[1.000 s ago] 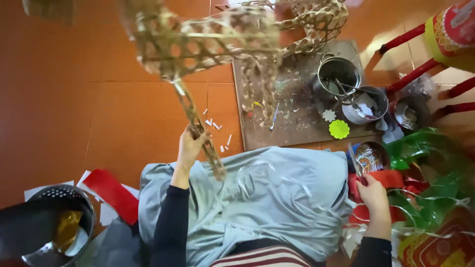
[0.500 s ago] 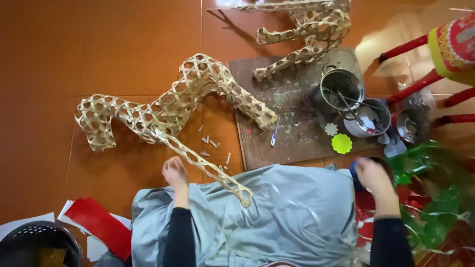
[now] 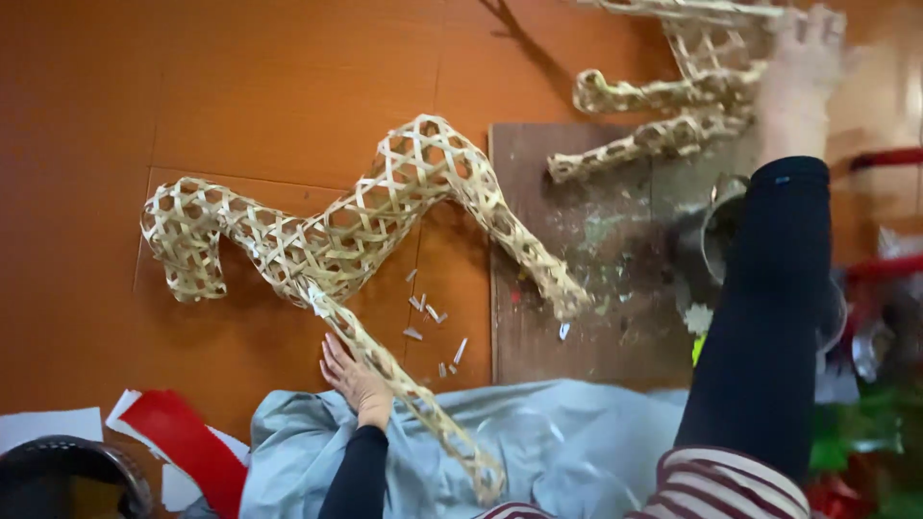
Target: Assembling and tying bamboo strips to create a traditional horse-shaped lantern frame.
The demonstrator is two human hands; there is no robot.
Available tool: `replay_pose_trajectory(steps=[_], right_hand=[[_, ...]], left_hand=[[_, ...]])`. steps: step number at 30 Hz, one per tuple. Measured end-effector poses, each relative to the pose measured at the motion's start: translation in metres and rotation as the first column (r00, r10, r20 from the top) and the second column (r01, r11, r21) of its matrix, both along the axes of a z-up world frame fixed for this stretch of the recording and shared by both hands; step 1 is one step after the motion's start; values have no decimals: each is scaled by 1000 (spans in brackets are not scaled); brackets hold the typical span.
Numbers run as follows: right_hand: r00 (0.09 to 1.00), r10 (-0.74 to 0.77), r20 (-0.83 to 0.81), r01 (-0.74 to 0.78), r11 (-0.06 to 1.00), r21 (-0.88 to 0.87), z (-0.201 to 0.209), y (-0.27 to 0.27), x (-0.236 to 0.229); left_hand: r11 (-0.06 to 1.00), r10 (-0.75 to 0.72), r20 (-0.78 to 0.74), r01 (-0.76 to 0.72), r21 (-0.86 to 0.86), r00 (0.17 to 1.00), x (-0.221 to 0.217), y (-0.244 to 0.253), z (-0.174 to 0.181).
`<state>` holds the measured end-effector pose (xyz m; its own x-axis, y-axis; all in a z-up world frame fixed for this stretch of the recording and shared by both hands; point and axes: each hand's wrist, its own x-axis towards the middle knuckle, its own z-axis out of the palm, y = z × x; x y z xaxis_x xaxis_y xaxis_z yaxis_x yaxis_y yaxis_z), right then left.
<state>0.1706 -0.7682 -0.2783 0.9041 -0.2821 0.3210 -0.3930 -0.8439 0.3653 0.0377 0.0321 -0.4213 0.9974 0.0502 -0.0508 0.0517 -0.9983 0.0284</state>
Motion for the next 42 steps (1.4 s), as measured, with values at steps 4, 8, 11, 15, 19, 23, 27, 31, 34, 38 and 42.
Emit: replay_pose_trajectory(steps=[4, 8, 11, 15, 19, 23, 27, 31, 34, 38, 42], right_hand=[[998, 12, 57, 11, 920, -391, -93, -133, 0], [992, -122, 22, 124, 964, -236, -42, -67, 21], [945, -312, -95, 300, 946, -118, 23, 14, 12], [980, -197, -35, 200, 960, 196, 71, 83, -31], [987, 18, 161, -101, 844, 527, 99, 177, -127], [970, -107, 220, -208, 114, 972, 128, 338, -232], [985, -103, 141, -165, -293, 942, 107, 435, -325], [993, -70, 91, -113, -474, 873, 58, 500, -387], [998, -8, 55, -51, -533, 845, 18, 541, -411], [987, 125, 102, -17, -549, 836, 14, 580, -430], [983, 113, 143, -64, -525, 849, 21, 589, -437]], left_hand=[[990, -40, 128, 56, -129, 991, -3, -3, 14], [995, 4, 101, 7, -101, 995, 3, -5, 15], [998, -33, 76, 37, -58, 997, -1, -4, 10], [986, -31, 20, 27, 164, 999, 6, -3, -4], [1000, 21, 149, -19, -15, 989, 8, -9, -20], [990, -7, 241, 40, -132, 970, 16, 2, -15], [861, 3, 243, 121, -494, 970, 31, 42, -9], [154, 240, 138, 103, -983, 961, 31, 73, 111], [-298, 123, 282, 307, -904, 951, 28, 84, 214], [-646, 130, 229, 257, -718, 965, 19, 93, 274], [-759, 180, 164, 243, -604, 970, 11, 102, 288]])
